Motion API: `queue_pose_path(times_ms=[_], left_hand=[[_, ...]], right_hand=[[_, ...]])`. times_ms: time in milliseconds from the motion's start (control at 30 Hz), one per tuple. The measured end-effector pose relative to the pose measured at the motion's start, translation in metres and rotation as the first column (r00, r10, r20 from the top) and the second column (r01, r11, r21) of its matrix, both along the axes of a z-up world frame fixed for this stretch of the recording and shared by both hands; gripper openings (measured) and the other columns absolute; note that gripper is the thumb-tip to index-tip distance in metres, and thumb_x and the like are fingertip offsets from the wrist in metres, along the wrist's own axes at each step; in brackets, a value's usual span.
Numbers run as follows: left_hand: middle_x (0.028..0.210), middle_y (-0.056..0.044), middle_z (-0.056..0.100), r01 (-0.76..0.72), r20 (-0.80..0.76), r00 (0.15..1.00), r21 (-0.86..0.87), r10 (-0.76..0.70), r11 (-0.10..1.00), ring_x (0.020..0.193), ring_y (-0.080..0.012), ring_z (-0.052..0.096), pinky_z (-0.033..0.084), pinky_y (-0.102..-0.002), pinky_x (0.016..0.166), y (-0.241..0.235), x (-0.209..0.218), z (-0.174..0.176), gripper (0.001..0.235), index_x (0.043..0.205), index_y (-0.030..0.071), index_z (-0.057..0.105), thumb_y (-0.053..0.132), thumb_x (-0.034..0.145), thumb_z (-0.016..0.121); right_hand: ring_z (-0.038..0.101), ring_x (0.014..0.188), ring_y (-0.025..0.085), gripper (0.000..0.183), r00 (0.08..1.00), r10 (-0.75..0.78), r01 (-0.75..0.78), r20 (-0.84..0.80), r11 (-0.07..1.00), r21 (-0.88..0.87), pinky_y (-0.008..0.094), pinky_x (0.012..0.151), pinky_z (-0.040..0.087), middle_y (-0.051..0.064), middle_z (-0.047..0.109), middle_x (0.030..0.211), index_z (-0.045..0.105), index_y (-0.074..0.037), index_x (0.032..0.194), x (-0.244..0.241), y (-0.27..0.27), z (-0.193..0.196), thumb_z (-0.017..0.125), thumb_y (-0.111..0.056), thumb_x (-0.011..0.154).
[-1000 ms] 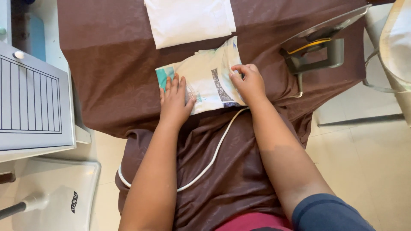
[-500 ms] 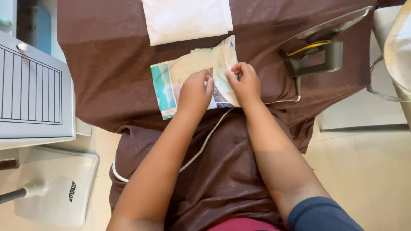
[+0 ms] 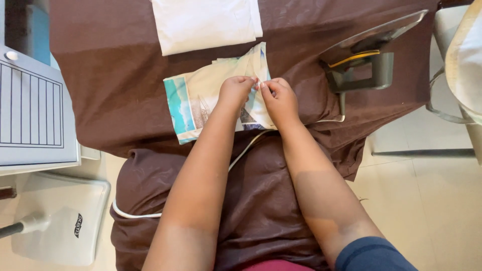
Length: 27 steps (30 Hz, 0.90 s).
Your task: Ironing a small fabric pouch and folding a striped shirt on a brown surface.
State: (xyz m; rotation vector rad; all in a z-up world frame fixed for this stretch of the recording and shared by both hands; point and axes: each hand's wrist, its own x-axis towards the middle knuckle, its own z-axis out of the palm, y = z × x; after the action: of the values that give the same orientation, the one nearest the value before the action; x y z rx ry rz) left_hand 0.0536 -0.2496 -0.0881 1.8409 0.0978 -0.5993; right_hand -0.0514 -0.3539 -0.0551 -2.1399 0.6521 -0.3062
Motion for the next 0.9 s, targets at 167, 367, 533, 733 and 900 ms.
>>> queue_pose_path(times_ms=[167,367,533,733,900], left_hand=[[0.05,-0.001,0.044,-0.071,-0.089,0.994,-0.179,0.056,0.981,0.034,-0.0087,0.042,0.034,-0.024,0.03,-0.001,-0.008,0.032,0.017,0.088,0.004,0.078,0.016,0.076,0.074],[0.049,-0.005,0.048,-0.108,-0.123,0.989,-0.21,0.083,0.972,0.032,-0.0072,0.039,0.028,-0.022,0.03,0.001,-0.013,0.039,0.018,0.09,0.001,0.073,0.016,0.079,0.071],[0.047,-0.002,0.043,-0.1,-0.055,0.994,-0.187,0.091,0.977,0.033,-0.0083,0.043,0.03,-0.02,0.032,0.007,-0.018,0.033,0.02,0.094,0.005,0.074,0.022,0.083,0.074],[0.049,-0.001,0.057,-0.018,0.096,0.995,0.011,0.017,1.0,0.043,-0.011,0.06,0.048,-0.021,0.04,0.006,-0.015,0.019,0.017,0.091,0.018,0.079,0.031,0.084,0.073],[0.047,0.002,0.057,0.029,0.087,0.996,0.072,-0.035,0.997,0.045,-0.0093,0.062,0.052,-0.021,0.043,0.003,-0.003,-0.002,0.021,0.09,0.023,0.081,0.04,0.081,0.072]], right_hand=[[0.07,0.09,0.02,0.014,1.0,0.025,-0.025,-0.005,0.998,-0.058,0.036,0.081,0.059,-0.006,0.068,0.109,0.078,-0.029,0.102,0.001,0.0,0.0,0.074,-0.037,0.091],[0.071,0.086,0.017,0.014,1.0,-0.01,0.009,-0.005,0.994,-0.11,0.033,0.077,0.059,-0.007,0.067,0.101,0.078,-0.027,0.096,0.001,0.0,-0.007,0.076,-0.037,0.087],[0.071,0.082,0.019,0.014,0.998,-0.044,0.051,0.044,0.987,-0.155,0.034,0.074,0.059,-0.003,0.066,0.097,0.077,-0.022,0.093,-0.001,0.006,-0.008,0.077,-0.034,0.085],[0.07,0.076,0.018,0.013,0.986,-0.062,0.109,0.154,0.943,-0.315,0.034,0.068,0.059,-0.005,0.059,0.095,0.069,-0.022,0.087,0.0,0.012,-0.016,0.076,-0.032,0.083],[0.07,0.074,0.016,0.016,0.981,-0.072,0.114,0.18,0.965,-0.237,0.034,0.067,0.058,-0.006,0.058,0.087,0.064,-0.024,0.093,-0.001,0.013,-0.005,0.077,-0.026,0.084]])
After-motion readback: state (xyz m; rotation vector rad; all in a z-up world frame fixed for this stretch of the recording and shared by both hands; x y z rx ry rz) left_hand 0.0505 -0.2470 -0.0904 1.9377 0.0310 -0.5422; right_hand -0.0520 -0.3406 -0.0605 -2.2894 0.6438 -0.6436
